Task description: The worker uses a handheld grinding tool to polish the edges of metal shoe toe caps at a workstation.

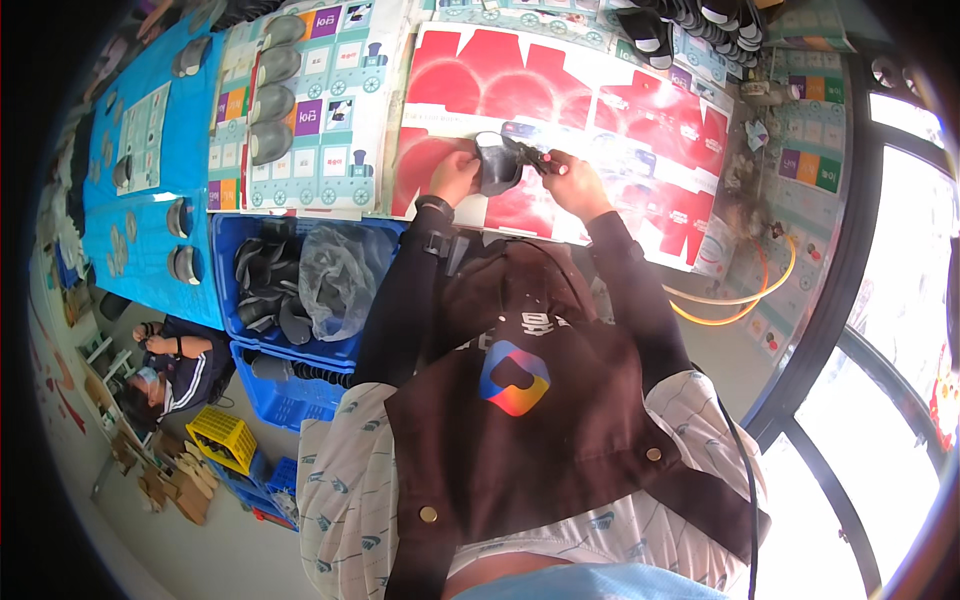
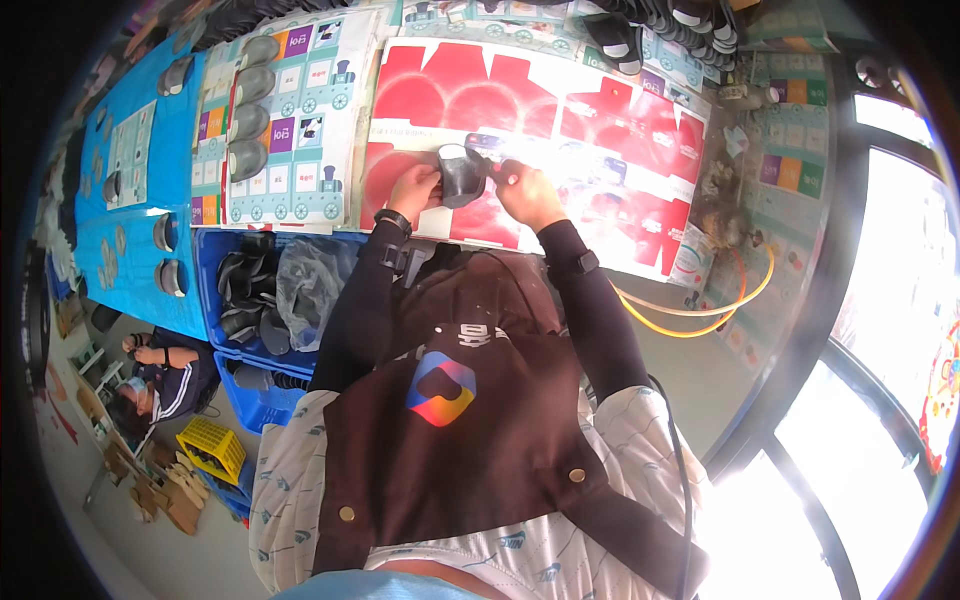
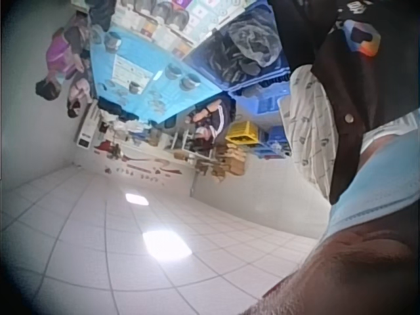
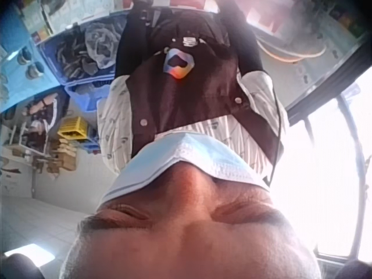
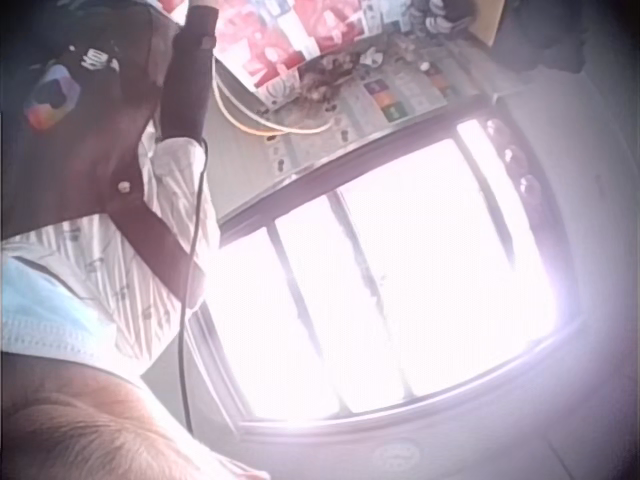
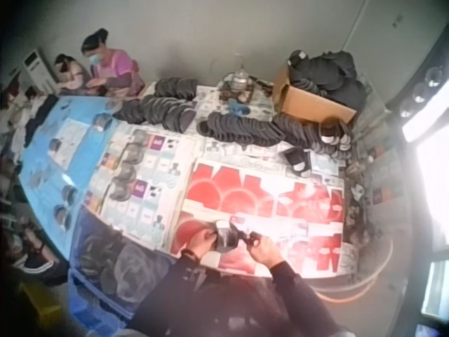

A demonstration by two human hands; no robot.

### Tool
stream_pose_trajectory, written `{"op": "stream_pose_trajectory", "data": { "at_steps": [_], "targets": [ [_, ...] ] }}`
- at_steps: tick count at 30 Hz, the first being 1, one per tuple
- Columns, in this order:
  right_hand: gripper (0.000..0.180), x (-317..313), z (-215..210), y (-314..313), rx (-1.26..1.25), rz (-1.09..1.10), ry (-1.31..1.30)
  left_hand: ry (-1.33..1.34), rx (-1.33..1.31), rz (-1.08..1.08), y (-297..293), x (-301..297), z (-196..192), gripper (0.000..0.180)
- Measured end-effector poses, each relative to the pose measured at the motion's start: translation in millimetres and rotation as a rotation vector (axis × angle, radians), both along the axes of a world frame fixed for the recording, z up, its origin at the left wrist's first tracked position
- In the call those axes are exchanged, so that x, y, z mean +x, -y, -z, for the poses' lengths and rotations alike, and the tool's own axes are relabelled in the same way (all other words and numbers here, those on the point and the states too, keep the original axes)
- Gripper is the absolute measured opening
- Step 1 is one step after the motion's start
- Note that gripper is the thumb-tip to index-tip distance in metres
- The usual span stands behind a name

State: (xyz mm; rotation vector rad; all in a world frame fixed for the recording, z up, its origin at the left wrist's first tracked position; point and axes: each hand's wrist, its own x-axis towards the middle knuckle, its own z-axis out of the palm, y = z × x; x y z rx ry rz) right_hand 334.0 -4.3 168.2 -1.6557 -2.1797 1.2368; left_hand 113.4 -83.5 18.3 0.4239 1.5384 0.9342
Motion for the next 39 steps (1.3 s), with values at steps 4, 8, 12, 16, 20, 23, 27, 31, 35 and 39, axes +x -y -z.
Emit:
{"op": "stream_pose_trajectory", "data": {
  "at_steps": [4, 8, 12, 16, 20, 23, 27, 31, 35, 39],
  "targets": [
    [0.02, -0.7, 1.1, 0.4, -0.05, -0.016, -0.003, -0.008, -0.026, 0.02, -2.6, 2.2, -3.3, 0.034],
    [0.018, -0.4, 3.9, -4.1, 0.004, -0.026, -0.152, -0.02, -0.024, 0.02, -5.2, 1.9, -8.4, 0.033],
    [0.02, 16.0, 0.2, -3.4, 0.076, -0.031, -0.027, -0.023, -0.046, 0.092, -5.9, 2.4, -10.3, 0.032],
    [0.024, 22.7, -0.5, 1.3, -0.04, -0.132, -0.073, -0.023, -0.064, 0.068, -5.9, 6.0, -16.0, 0.033],
    [0.024, 24.2, 5.0, -0.8, -0.009, 0.044, -0.096, -0.019, -0.035, 0.065, -6.4, 9.2, -28.1, 0.036],
    [0.024, 30.4, 7.9, 1.1, -0.068, -0.019, 0.086, -0.097, -0.027, 0.109, -6.0, 11.6, -29.1, 0.038],
    [0.028, 32.2, 8.5, 6.0, 0.0, 0.04, -0.094, -0.11, -0.026, 0.103, -2.3, 8.8, -10.1, 0.038],
    [0.028, 30.3, 5.2, 8.9, -0.011, -0.081, 0.009, -0.285, 0.044, 0.11, 1.0, 1.2, 17.6, 0.036],
    [0.028, 28.5, 3.4, 8.9, -0.047, -0.026, -0.133, -0.124, 0.043, 0.02, 7.7, -0.6, 33.5, 0.038],
    [0.038, 30.9, -2.1, 3.2, -0.286, -0.138, -0.04, -0.269, 0.077, 0.089, 8.2, -1.1, 36.6, 0.035]
  ]
}}
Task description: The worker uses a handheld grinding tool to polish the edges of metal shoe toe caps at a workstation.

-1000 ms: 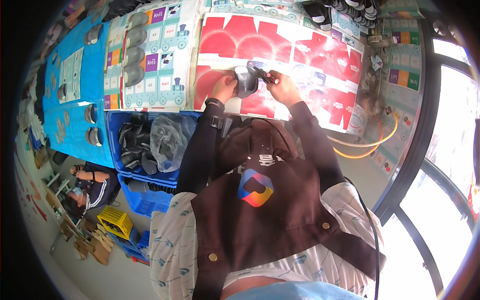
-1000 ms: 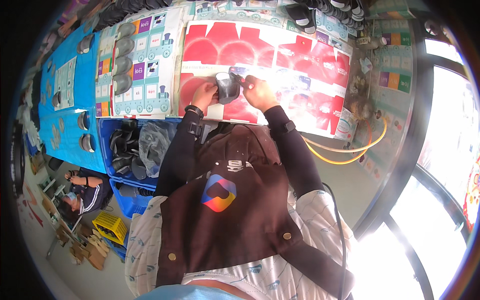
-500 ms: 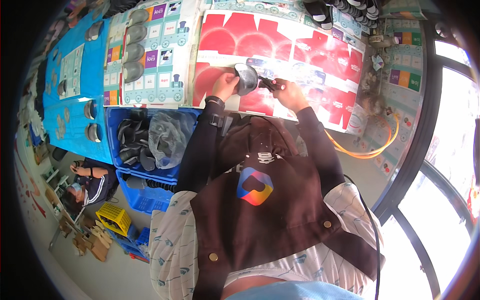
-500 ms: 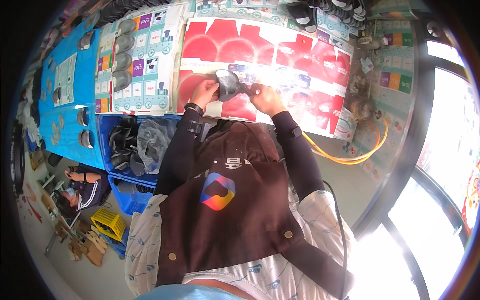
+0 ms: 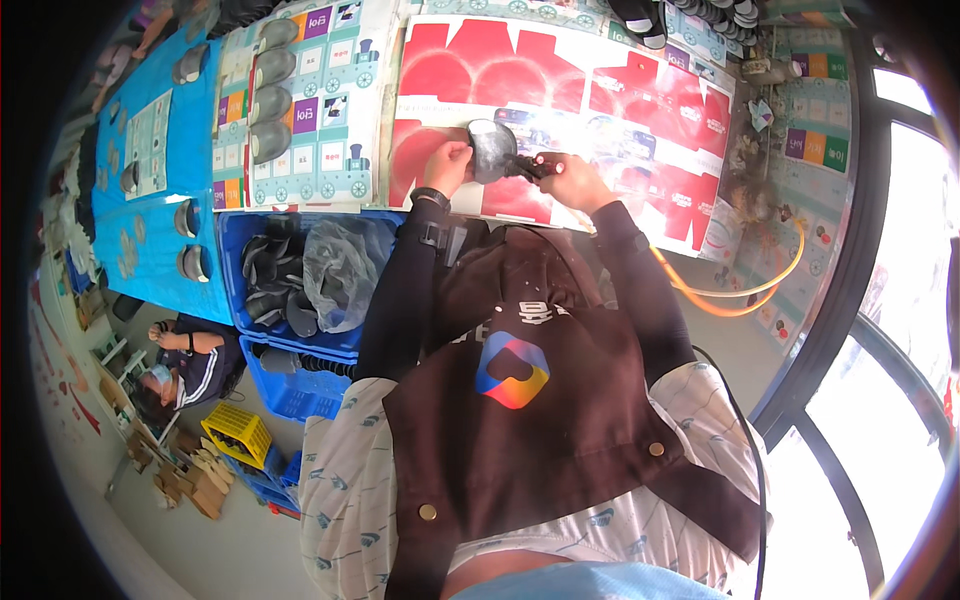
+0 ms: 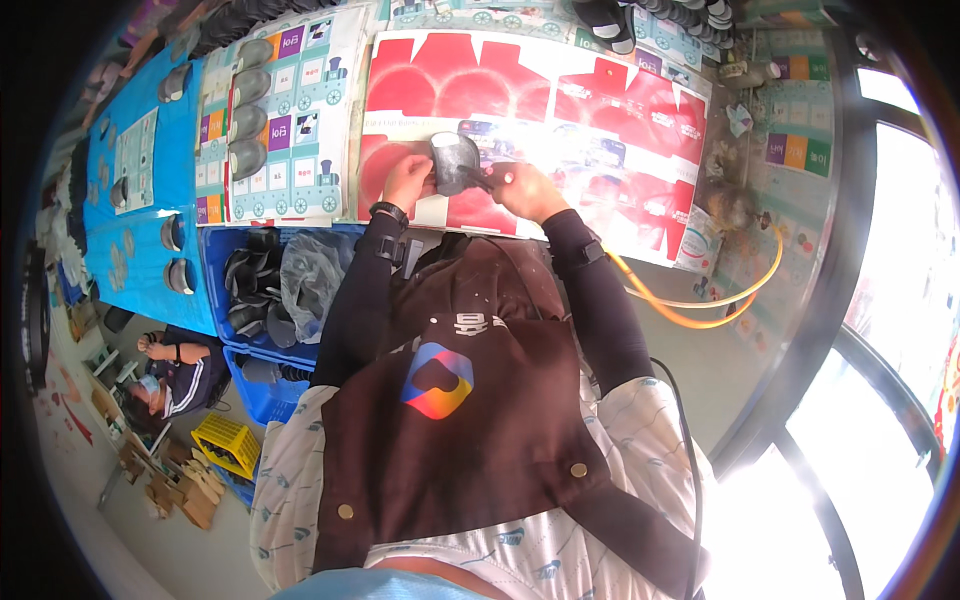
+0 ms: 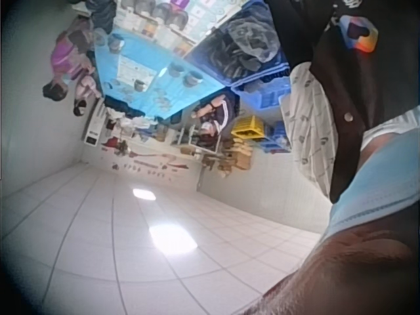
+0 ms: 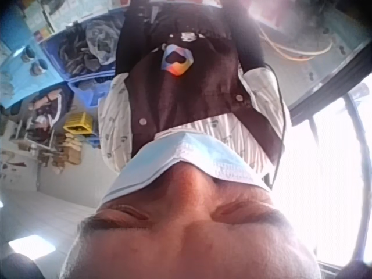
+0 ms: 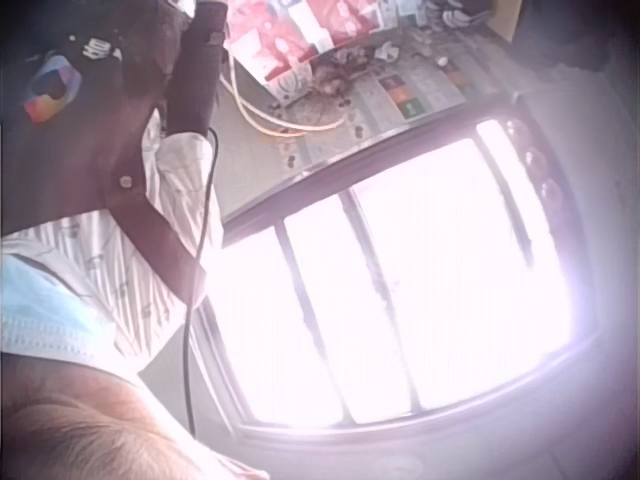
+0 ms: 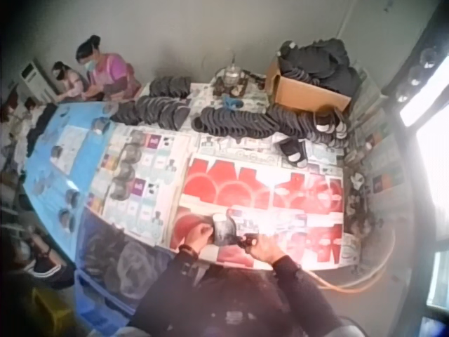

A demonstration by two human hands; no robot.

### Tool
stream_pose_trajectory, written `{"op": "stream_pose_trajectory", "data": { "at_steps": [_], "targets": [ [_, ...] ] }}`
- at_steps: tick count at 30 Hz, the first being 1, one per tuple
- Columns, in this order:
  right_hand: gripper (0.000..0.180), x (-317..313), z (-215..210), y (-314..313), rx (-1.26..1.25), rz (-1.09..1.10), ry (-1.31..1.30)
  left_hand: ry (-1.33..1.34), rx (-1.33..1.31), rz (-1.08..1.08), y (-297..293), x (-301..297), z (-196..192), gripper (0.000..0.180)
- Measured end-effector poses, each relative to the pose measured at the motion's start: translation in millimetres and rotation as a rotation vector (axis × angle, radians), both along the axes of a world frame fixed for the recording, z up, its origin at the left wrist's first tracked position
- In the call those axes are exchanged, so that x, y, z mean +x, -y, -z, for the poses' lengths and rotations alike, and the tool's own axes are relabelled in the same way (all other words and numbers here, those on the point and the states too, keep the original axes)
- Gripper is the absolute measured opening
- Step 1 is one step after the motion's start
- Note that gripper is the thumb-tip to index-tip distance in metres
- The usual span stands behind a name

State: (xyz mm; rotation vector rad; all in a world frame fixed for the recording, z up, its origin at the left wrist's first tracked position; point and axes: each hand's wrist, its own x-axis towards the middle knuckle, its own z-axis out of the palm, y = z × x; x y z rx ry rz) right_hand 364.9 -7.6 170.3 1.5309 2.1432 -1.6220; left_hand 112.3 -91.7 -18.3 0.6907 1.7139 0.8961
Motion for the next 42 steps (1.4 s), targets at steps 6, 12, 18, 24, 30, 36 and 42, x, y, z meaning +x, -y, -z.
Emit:
{"op": "stream_pose_trajectory", "data": {
  "at_steps": [6, 12, 18, 24, 30, 36, 42],
  "targets": [
    [0.042, 2.3, -6.6, 2.5, 0.078, 0.031, -0.033, 0.063, -0.041, -0.085, -0.4, 4.2, -6.6, 0.032],
    [0.037, 3.5, 4.2, 9.6, 0.12, 0.043, -0.052, -0.08, -0.029, -0.022, -1.9, 8.8, -31.6, 0.03],
    [0.037, 3.6, 17.3, 18.8, 0.003, 0.041, -0.052, 0.132, -0.041, -0.109, -4.1, 13.5, -46.1, 0.031],
    [0.02, 1.5, 22.1, 6.2, 0.372, 0.118, -0.057, 0.156, -0.046, -0.103, -8.1, 18.0, -49.3, 0.042],
    [0.023, 0.4, 19.5, 6.3, 0.356, 0.119, 0.056, -0.05, -0.012, -0.008, -11.0, 19.5, -63.1, 0.046],
    [0.031, 4.8, 22.4, 16.1, -0.002, 0.069, -0.028, -0.178, -0.034, 0.038, -13.3, 20.8, -66.2, 0.05],
    [0.044, -1.8, 34.3, -2.3, -0.091, 0.327, -0.211, -0.447, -0.026, 0.117, -14.6, 15.7, -54.2, 0.049]
  ]
}}
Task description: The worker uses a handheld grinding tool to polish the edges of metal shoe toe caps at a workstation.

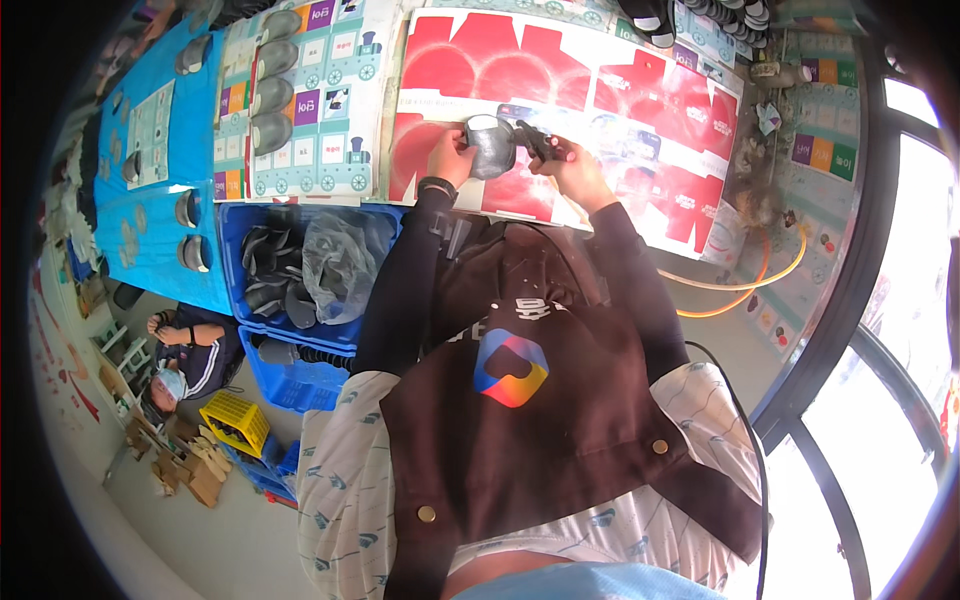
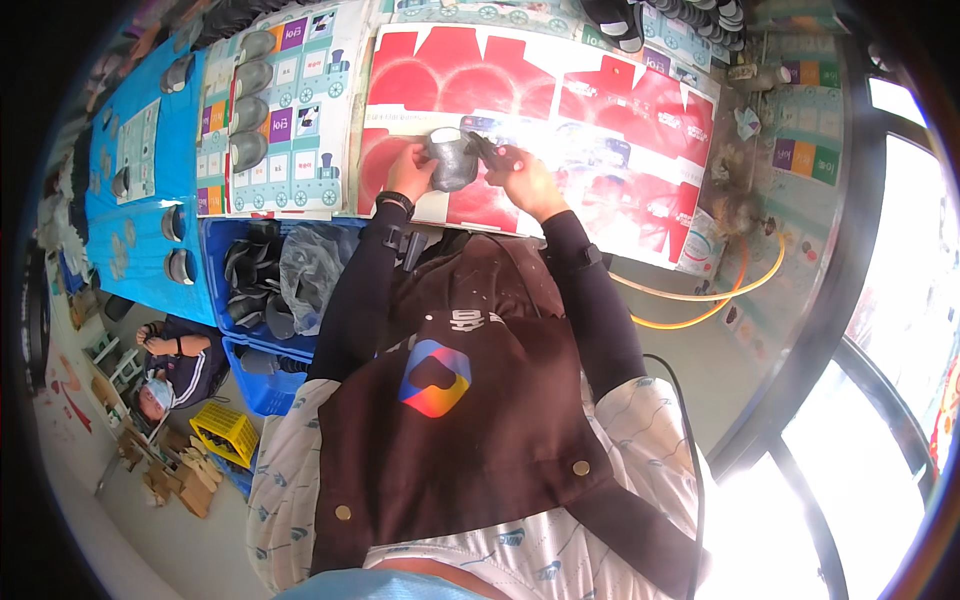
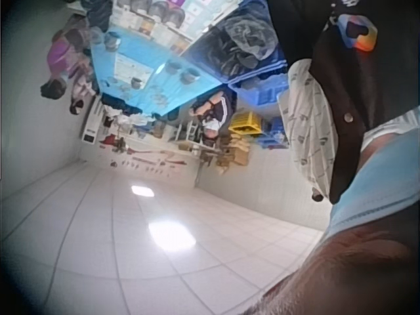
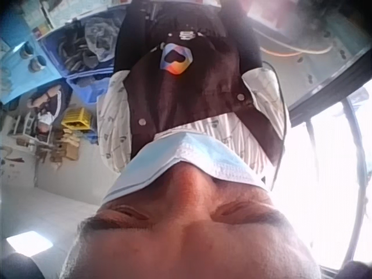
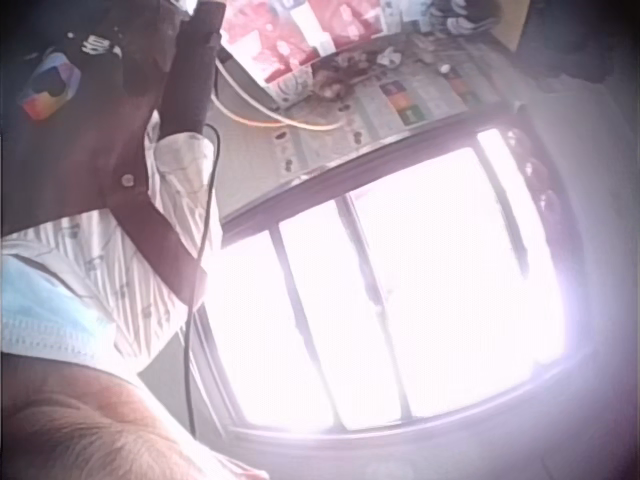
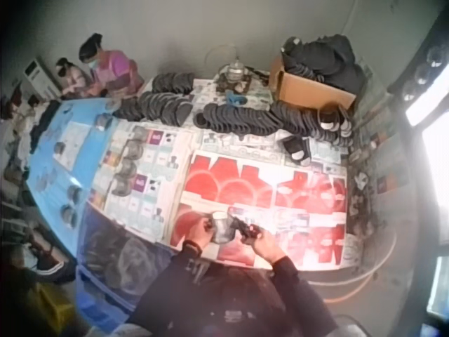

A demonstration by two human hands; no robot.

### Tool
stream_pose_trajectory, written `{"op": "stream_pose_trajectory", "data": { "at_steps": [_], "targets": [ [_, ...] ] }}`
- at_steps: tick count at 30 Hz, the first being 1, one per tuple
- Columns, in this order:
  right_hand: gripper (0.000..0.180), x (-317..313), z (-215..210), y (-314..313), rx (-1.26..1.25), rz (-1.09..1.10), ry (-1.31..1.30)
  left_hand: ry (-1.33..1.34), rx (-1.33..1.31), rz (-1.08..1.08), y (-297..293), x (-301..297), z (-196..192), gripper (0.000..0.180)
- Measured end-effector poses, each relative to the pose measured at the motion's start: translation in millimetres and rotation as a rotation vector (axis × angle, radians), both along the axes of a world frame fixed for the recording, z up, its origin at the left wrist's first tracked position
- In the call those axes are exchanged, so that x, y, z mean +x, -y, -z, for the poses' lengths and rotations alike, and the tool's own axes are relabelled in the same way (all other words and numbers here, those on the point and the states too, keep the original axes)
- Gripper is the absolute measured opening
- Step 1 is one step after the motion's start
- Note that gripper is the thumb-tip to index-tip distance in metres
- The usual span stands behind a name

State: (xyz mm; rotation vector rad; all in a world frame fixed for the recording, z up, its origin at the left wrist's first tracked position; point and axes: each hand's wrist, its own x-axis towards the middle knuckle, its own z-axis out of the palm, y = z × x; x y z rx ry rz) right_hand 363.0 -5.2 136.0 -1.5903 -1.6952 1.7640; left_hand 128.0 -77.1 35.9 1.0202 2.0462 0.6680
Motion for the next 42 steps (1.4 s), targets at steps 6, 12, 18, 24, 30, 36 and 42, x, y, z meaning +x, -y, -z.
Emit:
{"op": "stream_pose_trajectory", "data": {
  "at_steps": [6, 12, 18, 24, 30, 36, 42],
  "targets": [
    [0.041, -6.5, -7.4, -12.0, -0.065, -0.089, 0.068, 0.036, -0.071, -0.011, -3.4, -3.5, 10.4, 0.05],
    [0.017, -7.1, 9.0, -18.2, -0.102, 0.069, -0.142, 0.519, -0.075, -0.354, 42.3, -55.7, -18.2, 0.041],
    [0.017, 8.2, 14.0, -27.0, -0.1, 0.055, -0.179, 0.618, -0.109, -0.543, 91.9, -84.5, -50.5, 0.034],
    [0.016, 15.3, 19.4, -31.2, -0.186, -0.191, -0.198, 0.64, -0.105, -0.597, 99.4, -74.2, -57.8, 0.033],
    [0.029, 21.1, 20.8, -38.0, -0.183, -0.15, -0.163, 0.685, -0.08, -0.573, 80.9, -57.9, -53.8, 0.033],
    [0.03, 12.2, 27.8, -34.5, -0.149, -0.276, -0.154, 0.678, -0.099, -0.47, 53.4, -45.9, -45.7, 0.03],
    [0.032, 20.3, 21.3, -29.3, -0.039, -0.402, -0.126, 0.574, -0.136, -0.385, 33.3, -39.9, -24.4, 0.029]
  ]
}}
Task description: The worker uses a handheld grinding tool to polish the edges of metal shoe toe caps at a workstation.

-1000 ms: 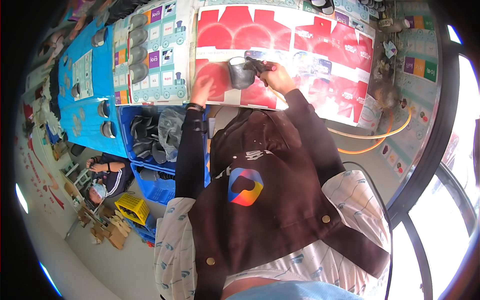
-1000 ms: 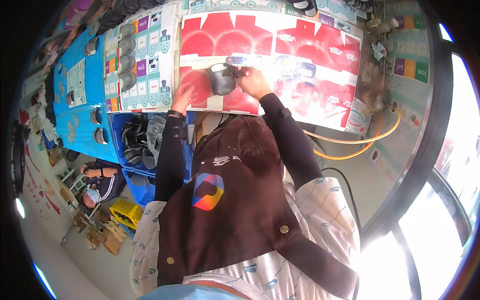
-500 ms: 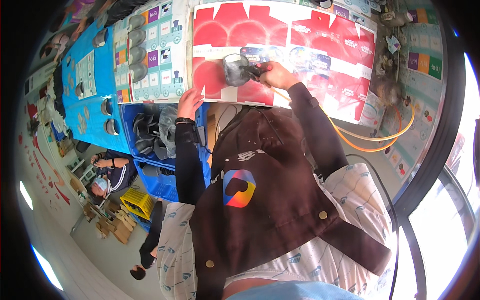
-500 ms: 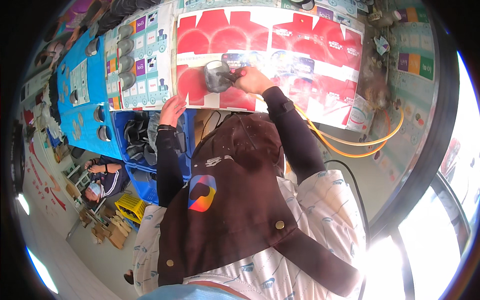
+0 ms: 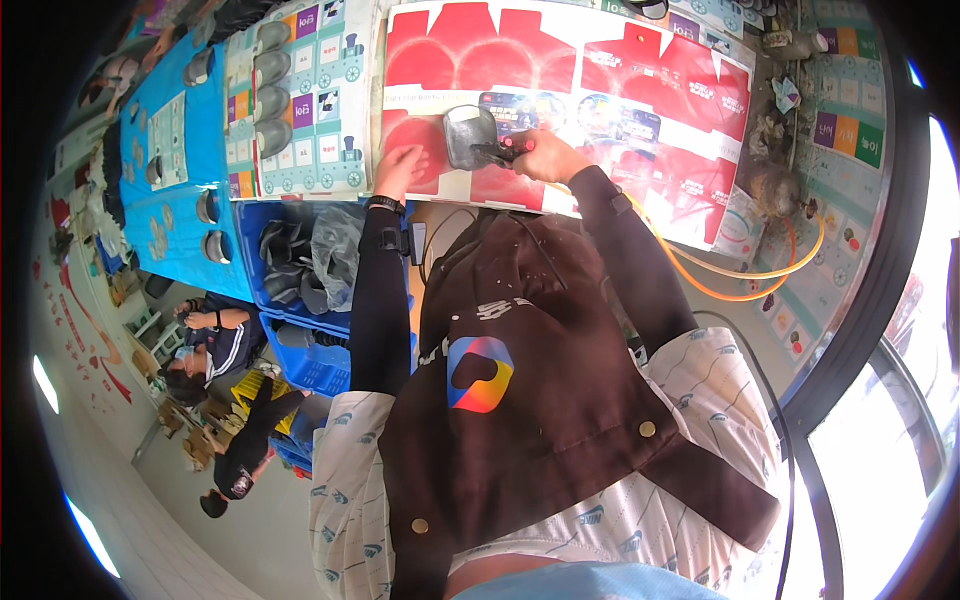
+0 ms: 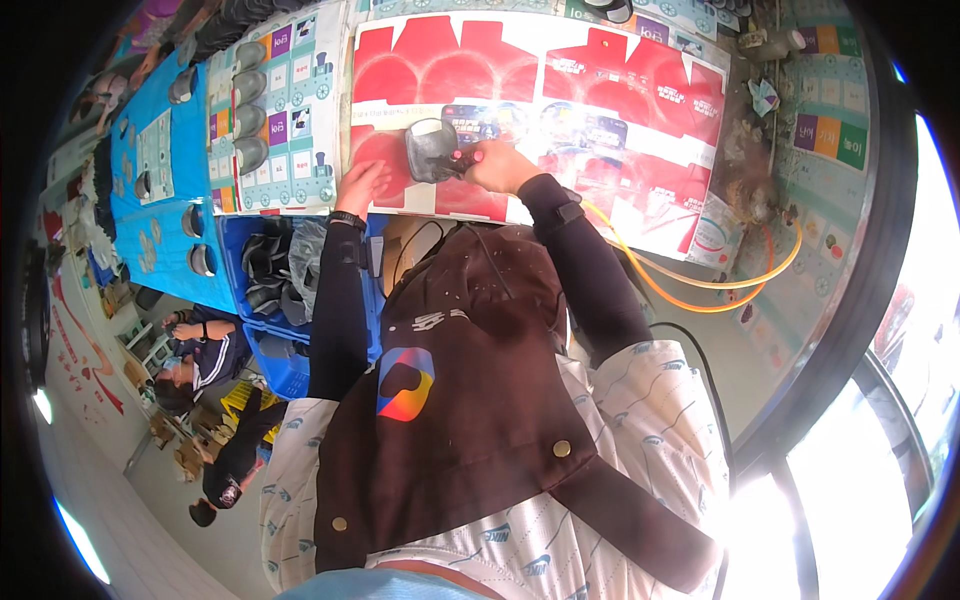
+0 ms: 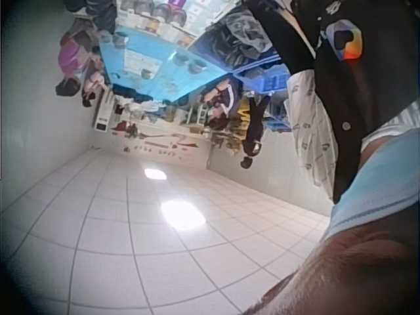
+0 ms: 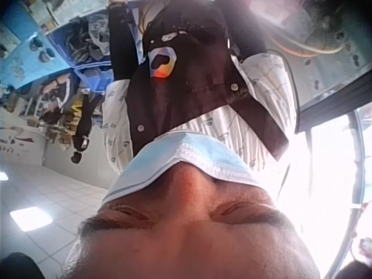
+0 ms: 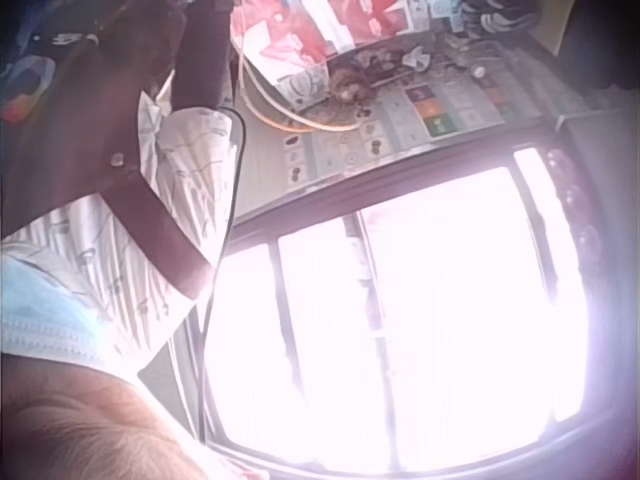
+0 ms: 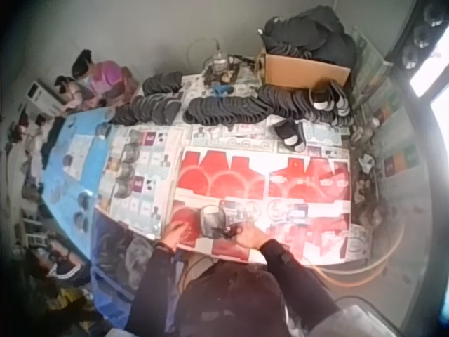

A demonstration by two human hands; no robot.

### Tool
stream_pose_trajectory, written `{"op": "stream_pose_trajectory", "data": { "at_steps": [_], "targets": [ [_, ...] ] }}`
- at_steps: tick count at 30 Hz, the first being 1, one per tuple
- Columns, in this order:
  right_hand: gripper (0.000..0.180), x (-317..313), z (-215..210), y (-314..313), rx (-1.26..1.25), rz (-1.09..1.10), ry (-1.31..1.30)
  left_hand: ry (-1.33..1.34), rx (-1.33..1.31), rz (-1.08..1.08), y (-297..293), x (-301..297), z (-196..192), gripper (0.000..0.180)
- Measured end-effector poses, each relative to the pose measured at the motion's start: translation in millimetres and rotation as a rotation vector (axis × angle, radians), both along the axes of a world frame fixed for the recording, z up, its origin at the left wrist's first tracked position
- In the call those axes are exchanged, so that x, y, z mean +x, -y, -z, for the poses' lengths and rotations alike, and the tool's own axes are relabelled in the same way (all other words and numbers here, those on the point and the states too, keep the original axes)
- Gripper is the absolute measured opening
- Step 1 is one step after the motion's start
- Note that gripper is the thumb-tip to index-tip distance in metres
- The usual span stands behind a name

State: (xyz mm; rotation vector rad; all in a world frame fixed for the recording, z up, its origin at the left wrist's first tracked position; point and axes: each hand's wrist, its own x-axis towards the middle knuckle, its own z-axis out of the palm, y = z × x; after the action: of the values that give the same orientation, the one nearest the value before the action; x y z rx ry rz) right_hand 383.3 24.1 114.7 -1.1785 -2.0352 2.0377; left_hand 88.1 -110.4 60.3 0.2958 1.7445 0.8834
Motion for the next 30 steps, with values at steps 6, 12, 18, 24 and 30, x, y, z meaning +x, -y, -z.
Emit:
{"op": "stream_pose_trajectory", "data": {
  "at_steps": [6, 12, 18, 24, 30],
  "targets": [
    [0.036, 20.7, -2.8, -2.4, 0.147, -0.054, 0.092, -0.159, 0.028, 0.225, -22.0, 11.3, 12.4, 0.029],
    [0.046, 51.6, 7.6, 8.4, 0.071, 0.339, -0.003, -0.418, -0.012, 0.464, -36.9, 21.7, 26.6, 0.028],
    [0.042, 59.3, -20.1, 7.7, -0.09, 0.433, -0.028, -0.637, 0.031, 0.682, -56.8, 42.4, -10.5, 0.029],
    [0.034, 55.7, -53.1, 15.5, -0.048, 0.473, 0.006, -0.22, 0.285, 0.338, -7.9, 2.7, -45.7, 0.018],
    [0.034, 33.5, -72.6, 19.7, -0.05, 0.482, 0.056, 0.19, 0.588, -0.483, 99.7, -153.6, -23.5, 0.015]
  ]
}}
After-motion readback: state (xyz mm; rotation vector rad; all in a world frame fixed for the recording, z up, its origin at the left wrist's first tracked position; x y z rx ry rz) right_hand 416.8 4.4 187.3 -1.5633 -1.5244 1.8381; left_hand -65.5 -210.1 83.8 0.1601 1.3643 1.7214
